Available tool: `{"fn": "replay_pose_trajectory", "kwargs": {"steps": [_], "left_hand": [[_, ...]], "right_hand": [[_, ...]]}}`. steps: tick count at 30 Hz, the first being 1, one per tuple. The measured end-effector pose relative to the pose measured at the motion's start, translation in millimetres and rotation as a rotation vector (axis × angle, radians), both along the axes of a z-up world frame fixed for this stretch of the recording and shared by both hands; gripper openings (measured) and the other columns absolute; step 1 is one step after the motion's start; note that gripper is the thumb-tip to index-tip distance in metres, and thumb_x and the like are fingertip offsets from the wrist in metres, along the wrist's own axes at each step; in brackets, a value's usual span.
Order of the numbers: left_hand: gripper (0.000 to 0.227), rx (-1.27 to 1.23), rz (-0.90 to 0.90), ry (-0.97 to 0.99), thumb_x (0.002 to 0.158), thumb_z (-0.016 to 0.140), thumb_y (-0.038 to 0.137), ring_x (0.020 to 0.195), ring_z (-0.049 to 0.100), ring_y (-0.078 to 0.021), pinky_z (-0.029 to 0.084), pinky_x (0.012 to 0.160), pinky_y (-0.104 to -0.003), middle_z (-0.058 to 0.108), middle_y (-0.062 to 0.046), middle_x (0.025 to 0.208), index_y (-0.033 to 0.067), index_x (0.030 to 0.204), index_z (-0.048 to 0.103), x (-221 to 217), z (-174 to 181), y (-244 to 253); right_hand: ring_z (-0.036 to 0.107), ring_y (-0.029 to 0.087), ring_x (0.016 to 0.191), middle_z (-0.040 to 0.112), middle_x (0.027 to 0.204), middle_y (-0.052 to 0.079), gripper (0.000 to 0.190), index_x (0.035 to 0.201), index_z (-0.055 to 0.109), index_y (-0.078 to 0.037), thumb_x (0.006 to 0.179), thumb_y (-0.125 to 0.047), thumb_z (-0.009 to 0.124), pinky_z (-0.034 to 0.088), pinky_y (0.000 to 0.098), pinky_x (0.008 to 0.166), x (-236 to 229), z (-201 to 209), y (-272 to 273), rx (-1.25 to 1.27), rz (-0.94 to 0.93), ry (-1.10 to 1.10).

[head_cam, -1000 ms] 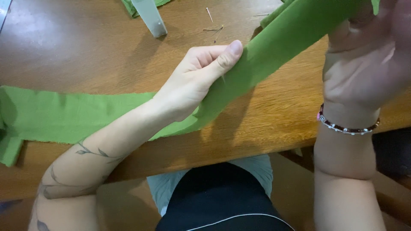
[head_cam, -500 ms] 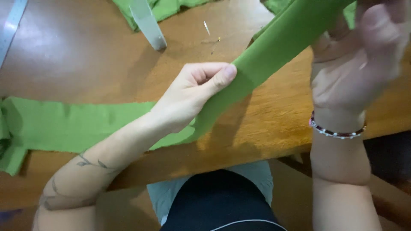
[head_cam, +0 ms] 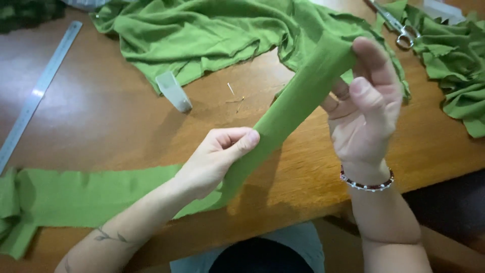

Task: The person is preparing a long strip of green fabric by folding it lengthwise and pinning the fold at regular intervals on a wooden work surface.

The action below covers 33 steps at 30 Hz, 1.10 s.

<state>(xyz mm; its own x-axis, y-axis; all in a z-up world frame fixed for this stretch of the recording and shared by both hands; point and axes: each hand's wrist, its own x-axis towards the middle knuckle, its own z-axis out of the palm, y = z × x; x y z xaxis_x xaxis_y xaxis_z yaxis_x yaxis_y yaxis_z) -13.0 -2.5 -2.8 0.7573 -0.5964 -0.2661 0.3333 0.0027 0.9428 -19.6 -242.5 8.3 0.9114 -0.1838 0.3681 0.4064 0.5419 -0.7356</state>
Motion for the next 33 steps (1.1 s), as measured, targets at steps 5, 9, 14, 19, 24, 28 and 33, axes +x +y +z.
{"fn": "replay_pose_trajectory", "kwargs": {"steps": [5, 9, 14, 19, 24, 28, 33], "left_hand": [[0.032, -0.026, 0.015, 0.091, 0.096, 0.063, 0.033, 0.064, 0.046, -0.0025, 0.033, 0.055, -0.019, 0.058, 0.009, 0.075, 0.0068, 0.106, 0.078, -1.1, 0.8, -1.5], [0.033, -0.060, 0.007, 0.080, 0.093, 0.066, 0.029, 0.069, 0.047, -0.0028, 0.034, 0.060, -0.018, 0.059, 0.009, 0.079, 0.0052, 0.112, 0.077, -1.7, -3.3, -2.2], [0.028, -0.037, -0.007, 0.062, 0.092, 0.068, 0.030, 0.063, 0.039, -0.0036, 0.026, 0.056, -0.020, 0.051, 0.009, 0.071, 0.0063, 0.102, 0.078, -2.3, 1.3, -2.2], [0.027, -0.055, -0.005, 0.066, 0.090, 0.071, 0.029, 0.061, 0.038, -0.0026, 0.025, 0.053, -0.019, 0.051, 0.010, 0.070, 0.0058, 0.103, 0.078, -2.7, 0.4, -2.9], [0.029, -0.052, -0.006, 0.041, 0.091, 0.070, 0.027, 0.069, 0.044, -0.0021, 0.030, 0.062, -0.018, 0.055, 0.011, 0.078, 0.0050, 0.107, 0.079, -2.8, -4.1, -3.3], [0.028, -0.052, 0.001, 0.058, 0.090, 0.071, 0.027, 0.068, 0.046, -0.0020, 0.032, 0.060, -0.018, 0.058, 0.011, 0.077, 0.0042, 0.104, 0.079, -2.8, -1.2, -3.2], [0.025, 0.006, -0.027, -0.149, 0.090, 0.074, 0.023, 0.060, 0.046, -0.0038, 0.035, 0.052, -0.022, 0.050, 0.006, 0.070, 0.0104, 0.073, 0.062, -9.0, 3.2, -3.8]], "right_hand": [[0.070, 0.032, 0.118, 0.063, 0.140, 0.014, 0.043, 0.145, 0.051, 0.001, 0.102, -0.005, 0.058, 0.066, 0.0446, 0.102, -0.1, -1.0, -0.4, -0.024, -0.024, 0.018], [0.070, 0.033, 0.119, 0.062, 0.141, 0.014, 0.044, 0.146, 0.050, 0.000, 0.103, -0.005, 0.057, 0.066, 0.0449, 0.102, -0.8, -0.4, 0.2, -0.037, -0.028, 0.040], [0.071, 0.032, 0.117, 0.063, 0.139, 0.013, 0.045, 0.146, 0.051, 0.001, 0.102, -0.006, 0.059, 0.067, 0.0424, 0.100, -0.1, -1.9, 0.2, -0.034, -0.032, 0.030], [0.071, 0.032, 0.117, 0.063, 0.140, 0.015, 0.044, 0.146, 0.051, 0.001, 0.103, -0.005, 0.059, 0.067, 0.0426, 0.101, -0.3, -2.2, -0.5, -0.022, -0.024, 0.025], [0.069, 0.035, 0.122, 0.062, 0.142, 0.016, 0.044, 0.147, 0.049, 0.003, 0.104, -0.004, 0.055, 0.066, 0.0450, 0.103, -0.6, -1.8, -0.5, -0.006, 0.000, 0.013], [0.069, 0.034, 0.122, 0.061, 0.142, 0.017, 0.046, 0.147, 0.049, 0.002, 0.103, -0.005, 0.057, 0.066, 0.0444, 0.104, -1.0, -1.1, 0.1, -0.021, -0.012, 0.025], [0.072, 0.027, 0.114, 0.065, 0.131, 0.011, 0.037, 0.139, 0.057, -0.002, 0.102, -0.001, 0.056, 0.070, 0.0345, 0.100, -10.6, 2.3, -1.0, -0.099, -0.038, 0.075]]}}
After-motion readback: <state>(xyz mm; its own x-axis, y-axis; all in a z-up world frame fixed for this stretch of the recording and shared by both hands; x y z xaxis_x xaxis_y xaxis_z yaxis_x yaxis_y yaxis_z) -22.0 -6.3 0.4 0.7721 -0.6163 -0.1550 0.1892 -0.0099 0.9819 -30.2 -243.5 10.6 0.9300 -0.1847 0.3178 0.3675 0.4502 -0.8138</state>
